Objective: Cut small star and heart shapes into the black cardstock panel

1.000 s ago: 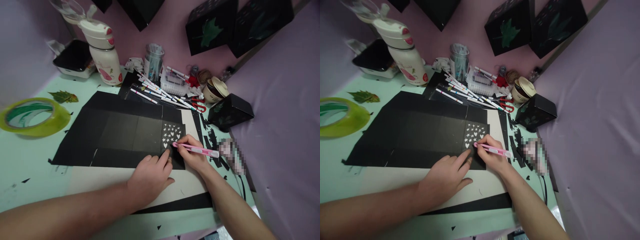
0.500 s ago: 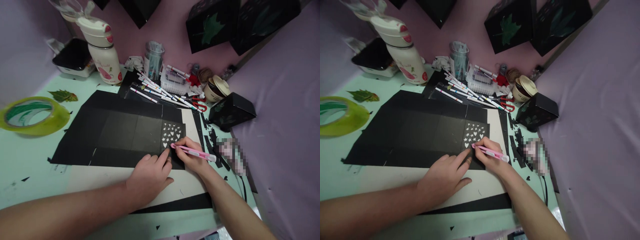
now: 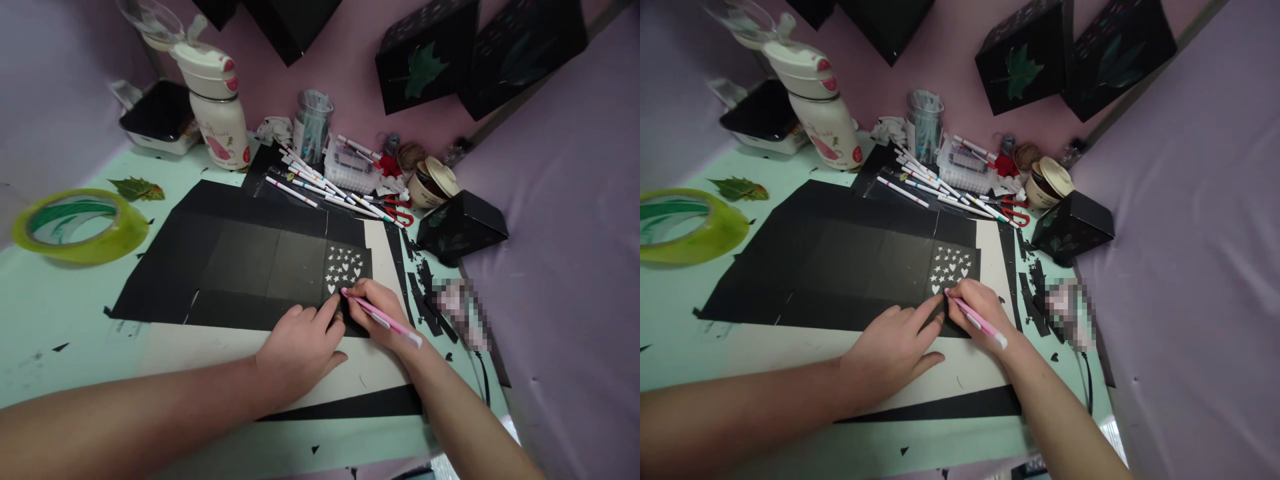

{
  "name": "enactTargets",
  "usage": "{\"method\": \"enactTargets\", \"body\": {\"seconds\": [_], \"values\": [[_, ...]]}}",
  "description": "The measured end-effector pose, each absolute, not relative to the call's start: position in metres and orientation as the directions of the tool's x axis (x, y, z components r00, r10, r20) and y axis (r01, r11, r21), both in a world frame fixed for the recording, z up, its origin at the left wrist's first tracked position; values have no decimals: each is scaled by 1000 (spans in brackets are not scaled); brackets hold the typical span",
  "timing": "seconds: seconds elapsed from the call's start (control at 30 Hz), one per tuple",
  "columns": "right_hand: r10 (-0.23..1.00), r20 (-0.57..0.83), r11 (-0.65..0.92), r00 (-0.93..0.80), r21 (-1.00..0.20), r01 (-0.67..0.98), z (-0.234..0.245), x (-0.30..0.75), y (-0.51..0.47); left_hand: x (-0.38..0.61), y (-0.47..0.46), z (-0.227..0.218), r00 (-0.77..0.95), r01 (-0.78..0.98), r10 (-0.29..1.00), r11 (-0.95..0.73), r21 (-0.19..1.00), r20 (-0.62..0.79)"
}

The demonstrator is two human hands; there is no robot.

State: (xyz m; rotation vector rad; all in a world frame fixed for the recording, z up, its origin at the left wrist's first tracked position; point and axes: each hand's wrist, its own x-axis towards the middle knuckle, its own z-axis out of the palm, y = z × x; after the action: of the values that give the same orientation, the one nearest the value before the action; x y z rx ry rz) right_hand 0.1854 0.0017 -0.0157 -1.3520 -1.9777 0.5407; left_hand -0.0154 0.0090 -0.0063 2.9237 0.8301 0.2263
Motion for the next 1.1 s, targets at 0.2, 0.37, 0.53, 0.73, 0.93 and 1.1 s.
{"method": "enactTargets", "body": {"seconds": [0.2,0.37,0.53,0.73,0.93,1.1], "values": [[918,302,395,-257,-635,664,-16,187,2,-15,8,-8,824,541,554,-831,128,118],[933,297,354,-202,-664,659,-18,186,0,-15,7,-7,828,536,549,-835,123,117],[939,291,339,-185,-681,650,-19,185,-1,-15,7,-7,830,531,542,-840,114,131],[940,295,334,-173,-685,648,-18,185,-1,-14,7,-7,832,527,539,-842,113,129],[948,271,314,-169,-699,642,-18,184,-1,-15,8,-6,835,526,538,-842,119,115],[949,270,310,-162,-708,635,-18,185,0,-15,7,-7,838,521,533,-845,118,116]]}}
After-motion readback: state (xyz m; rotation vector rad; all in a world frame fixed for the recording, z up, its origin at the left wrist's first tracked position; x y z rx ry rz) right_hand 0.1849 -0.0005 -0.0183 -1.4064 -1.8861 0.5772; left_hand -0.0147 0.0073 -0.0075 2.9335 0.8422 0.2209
